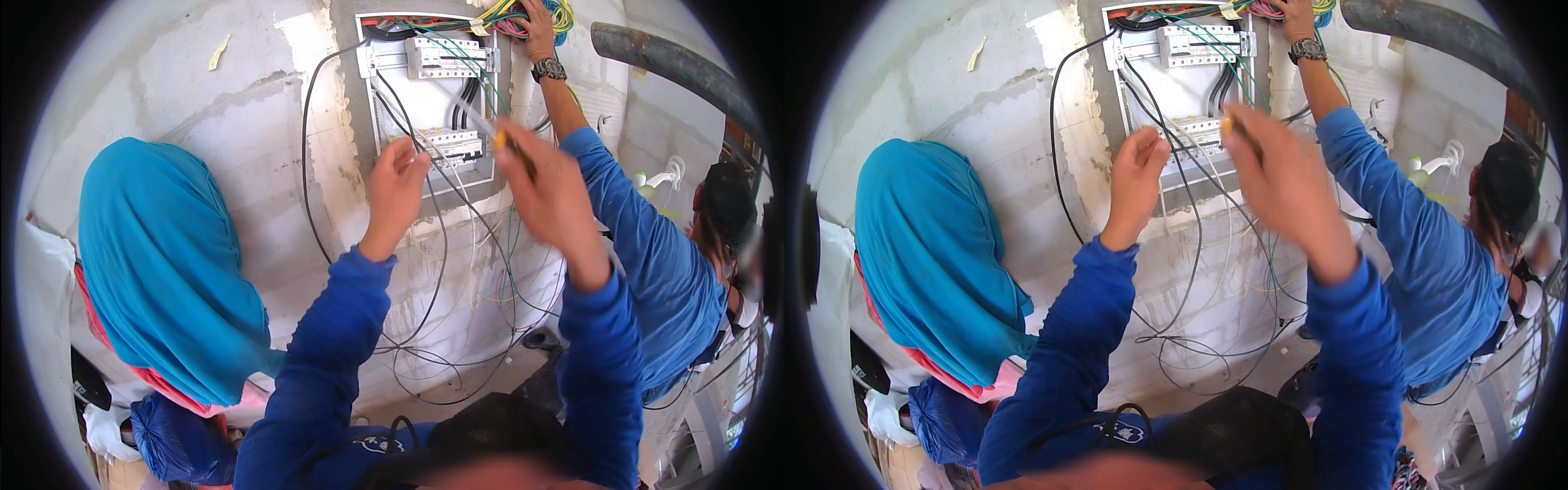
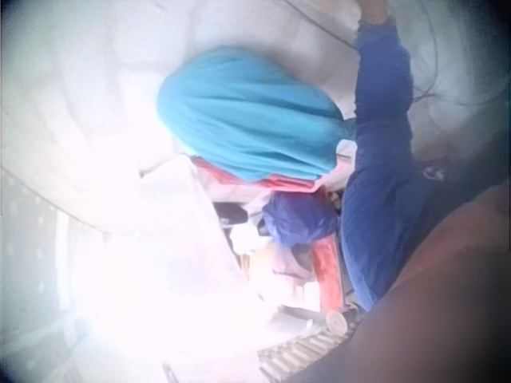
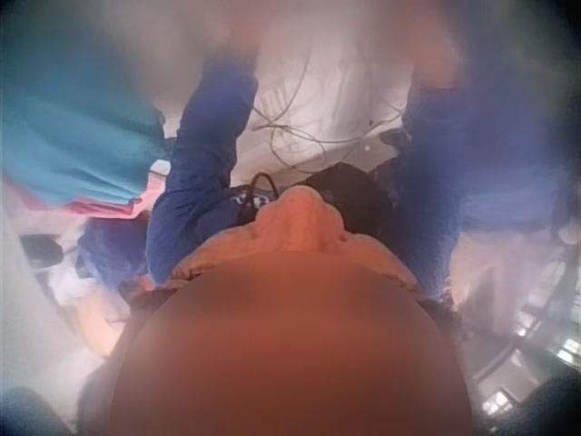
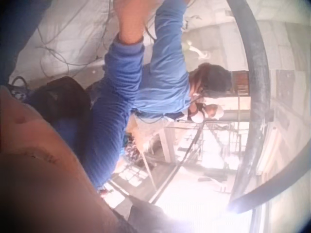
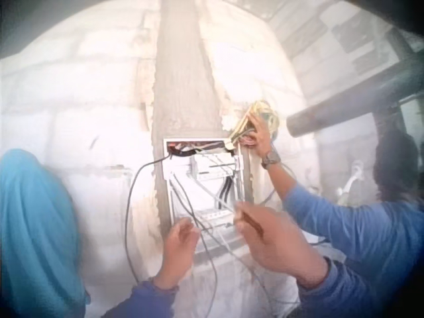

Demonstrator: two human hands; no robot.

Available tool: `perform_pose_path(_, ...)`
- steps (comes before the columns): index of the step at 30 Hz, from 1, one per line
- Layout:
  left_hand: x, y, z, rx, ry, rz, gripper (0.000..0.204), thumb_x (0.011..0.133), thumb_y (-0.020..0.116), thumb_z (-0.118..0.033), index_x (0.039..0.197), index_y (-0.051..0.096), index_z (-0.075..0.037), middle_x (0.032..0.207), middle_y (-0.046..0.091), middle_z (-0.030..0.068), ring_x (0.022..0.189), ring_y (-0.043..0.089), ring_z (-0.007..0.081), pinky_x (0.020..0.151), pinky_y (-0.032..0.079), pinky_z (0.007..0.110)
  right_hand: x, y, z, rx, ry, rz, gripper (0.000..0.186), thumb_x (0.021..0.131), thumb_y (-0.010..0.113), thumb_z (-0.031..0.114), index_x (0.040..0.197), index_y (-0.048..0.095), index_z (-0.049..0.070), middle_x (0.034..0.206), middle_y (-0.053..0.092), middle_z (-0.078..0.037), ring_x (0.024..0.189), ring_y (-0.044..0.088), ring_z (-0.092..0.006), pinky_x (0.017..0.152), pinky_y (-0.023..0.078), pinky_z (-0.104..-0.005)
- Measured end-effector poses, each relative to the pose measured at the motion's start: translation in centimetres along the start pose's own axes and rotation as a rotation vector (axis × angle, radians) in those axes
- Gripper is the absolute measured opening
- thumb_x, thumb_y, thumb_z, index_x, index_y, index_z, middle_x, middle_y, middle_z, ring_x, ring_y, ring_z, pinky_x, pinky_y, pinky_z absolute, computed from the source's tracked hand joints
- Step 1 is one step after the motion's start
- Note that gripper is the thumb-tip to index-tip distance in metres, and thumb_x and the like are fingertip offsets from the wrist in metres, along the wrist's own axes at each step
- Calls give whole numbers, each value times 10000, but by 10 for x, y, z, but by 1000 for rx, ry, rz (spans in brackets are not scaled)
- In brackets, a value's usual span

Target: The person connects multiple colored wires to terminals inside a wall-mounted electrical panel. They strip wire ends, insert them into terminal slots, and tighten screws to secure connections while coordinating with a coworker who holds wire bundles.

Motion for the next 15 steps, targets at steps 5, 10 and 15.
perform_pose_path(5,56,19,-10,300,99,-60,769,1004,738,-290,1554,383,112,1499,520,322,1414,528,363,1177,418,422,141,29,-32,-384,-183,-19,334,1046,574,279,1318,687,120,1072,752,-237,957,723,-439,838,576,-528)
perform_pose_path(10,91,39,-16,501,295,-224,867,987,711,-269,1572,256,182,1619,330,397,1529,339,478,1272,274,479,202,53,-53,-508,-221,182,386,1069,533,291,1404,670,157,980,764,-192,860,735,-371,854,590,-481)
perform_pose_path(15,104,60,-8,627,233,-370,862,987,676,-216,1582,202,189,1630,286,408,1521,266,546,1272,201,581,222,55,-80,-306,147,418,429,1100,504,317,1491,634,198,826,693,-95,519,626,-197,524,554,-358)
Point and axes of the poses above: each hand's wrist, its own x-axis towards the middle knuckle, its own y-axis out of the palm, z = x × y, the point moved 5 cm from there along x, towards the middle knuckle
